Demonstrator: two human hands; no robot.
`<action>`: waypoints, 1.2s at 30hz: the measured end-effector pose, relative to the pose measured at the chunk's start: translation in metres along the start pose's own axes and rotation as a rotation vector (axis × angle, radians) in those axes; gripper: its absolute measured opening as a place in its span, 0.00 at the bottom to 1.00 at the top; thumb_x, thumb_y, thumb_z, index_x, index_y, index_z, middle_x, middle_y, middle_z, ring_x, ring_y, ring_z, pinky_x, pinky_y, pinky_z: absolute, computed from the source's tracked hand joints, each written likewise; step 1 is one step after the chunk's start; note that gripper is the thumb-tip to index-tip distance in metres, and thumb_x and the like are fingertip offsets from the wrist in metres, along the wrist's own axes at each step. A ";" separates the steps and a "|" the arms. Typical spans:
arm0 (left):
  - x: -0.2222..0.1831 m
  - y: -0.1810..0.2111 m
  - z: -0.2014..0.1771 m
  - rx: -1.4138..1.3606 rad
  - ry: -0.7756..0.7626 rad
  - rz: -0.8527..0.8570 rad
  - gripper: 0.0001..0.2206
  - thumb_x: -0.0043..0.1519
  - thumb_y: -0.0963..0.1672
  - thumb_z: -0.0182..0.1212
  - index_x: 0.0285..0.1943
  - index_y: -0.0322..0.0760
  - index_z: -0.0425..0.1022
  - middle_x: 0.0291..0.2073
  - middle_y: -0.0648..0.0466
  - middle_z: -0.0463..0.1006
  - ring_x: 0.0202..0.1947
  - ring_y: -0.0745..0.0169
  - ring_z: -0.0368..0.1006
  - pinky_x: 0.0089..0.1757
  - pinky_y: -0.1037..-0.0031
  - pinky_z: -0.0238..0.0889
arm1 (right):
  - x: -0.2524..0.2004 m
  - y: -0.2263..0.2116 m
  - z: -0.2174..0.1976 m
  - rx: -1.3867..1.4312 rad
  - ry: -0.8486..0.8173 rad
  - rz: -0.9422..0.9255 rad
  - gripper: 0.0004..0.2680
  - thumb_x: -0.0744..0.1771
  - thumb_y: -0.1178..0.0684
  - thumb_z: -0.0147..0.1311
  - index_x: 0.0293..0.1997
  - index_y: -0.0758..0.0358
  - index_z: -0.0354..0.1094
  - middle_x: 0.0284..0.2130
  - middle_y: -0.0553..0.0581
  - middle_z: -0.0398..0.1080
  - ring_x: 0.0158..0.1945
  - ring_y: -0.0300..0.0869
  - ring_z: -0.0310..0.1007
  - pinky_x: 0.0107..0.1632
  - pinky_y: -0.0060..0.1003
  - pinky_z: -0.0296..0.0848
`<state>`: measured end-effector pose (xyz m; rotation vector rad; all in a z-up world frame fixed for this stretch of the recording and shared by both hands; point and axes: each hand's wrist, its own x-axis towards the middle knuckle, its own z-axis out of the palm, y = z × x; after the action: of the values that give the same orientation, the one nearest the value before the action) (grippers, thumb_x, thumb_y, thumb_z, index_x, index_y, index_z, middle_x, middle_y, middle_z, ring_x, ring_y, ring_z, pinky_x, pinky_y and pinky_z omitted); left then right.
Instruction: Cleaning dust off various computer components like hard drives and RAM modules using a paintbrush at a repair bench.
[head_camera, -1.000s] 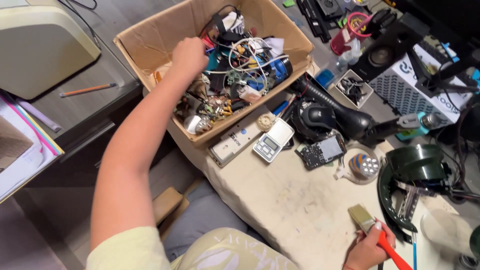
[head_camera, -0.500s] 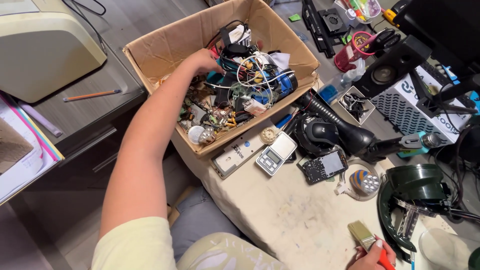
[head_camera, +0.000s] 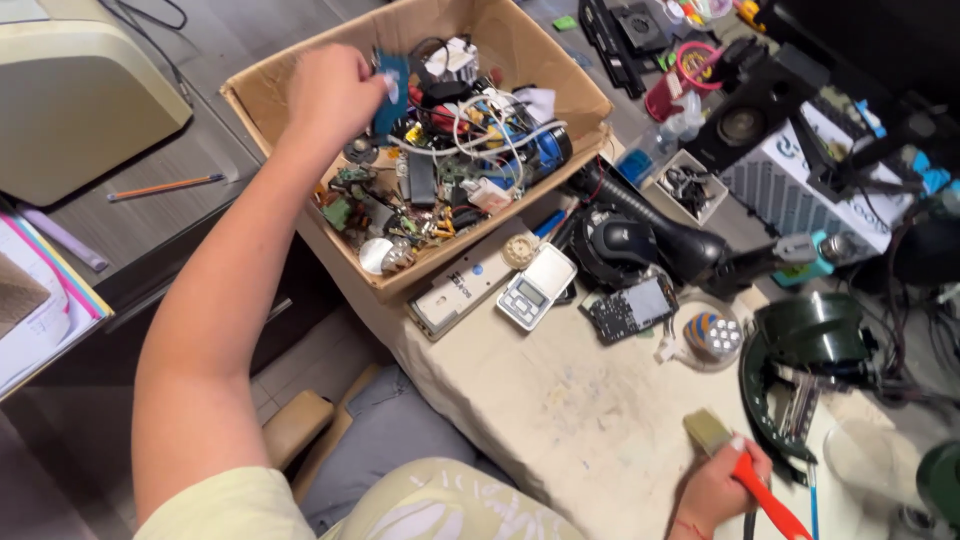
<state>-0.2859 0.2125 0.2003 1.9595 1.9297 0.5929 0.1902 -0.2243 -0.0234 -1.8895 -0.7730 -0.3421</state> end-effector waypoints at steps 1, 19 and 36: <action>-0.003 0.003 0.000 0.005 -0.012 0.010 0.22 0.73 0.47 0.61 0.21 0.46 0.65 0.18 0.63 0.62 0.21 0.73 0.61 0.33 0.79 0.70 | -0.006 -0.004 -0.005 -0.010 0.005 0.012 0.06 0.74 0.57 0.53 0.51 0.72 0.70 0.43 0.67 0.72 0.48 0.57 0.70 0.54 0.47 0.69; -0.159 0.148 0.031 -1.497 -0.444 0.138 0.14 0.67 0.44 0.60 0.28 0.43 0.63 0.17 0.64 0.63 0.12 0.78 0.50 0.17 0.89 0.46 | -0.001 -0.025 -0.002 -0.006 -0.080 -0.142 0.07 0.74 0.57 0.51 0.44 0.72 0.69 0.25 0.60 0.70 0.30 0.47 0.69 0.35 0.37 0.66; -0.280 0.164 0.266 -0.437 -0.786 0.455 0.15 0.61 0.51 0.66 0.37 0.34 0.82 0.31 0.47 0.76 0.39 0.47 0.77 0.44 0.61 0.71 | 0.014 -0.061 -0.001 0.383 -0.059 0.499 0.11 0.72 0.50 0.49 0.62 0.55 0.68 0.25 0.58 0.73 0.22 0.32 0.71 0.22 0.17 0.66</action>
<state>-0.0094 -0.0566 0.0365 1.9215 0.8177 0.2440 0.1611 -0.2040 0.0281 -1.6596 -0.3491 0.1664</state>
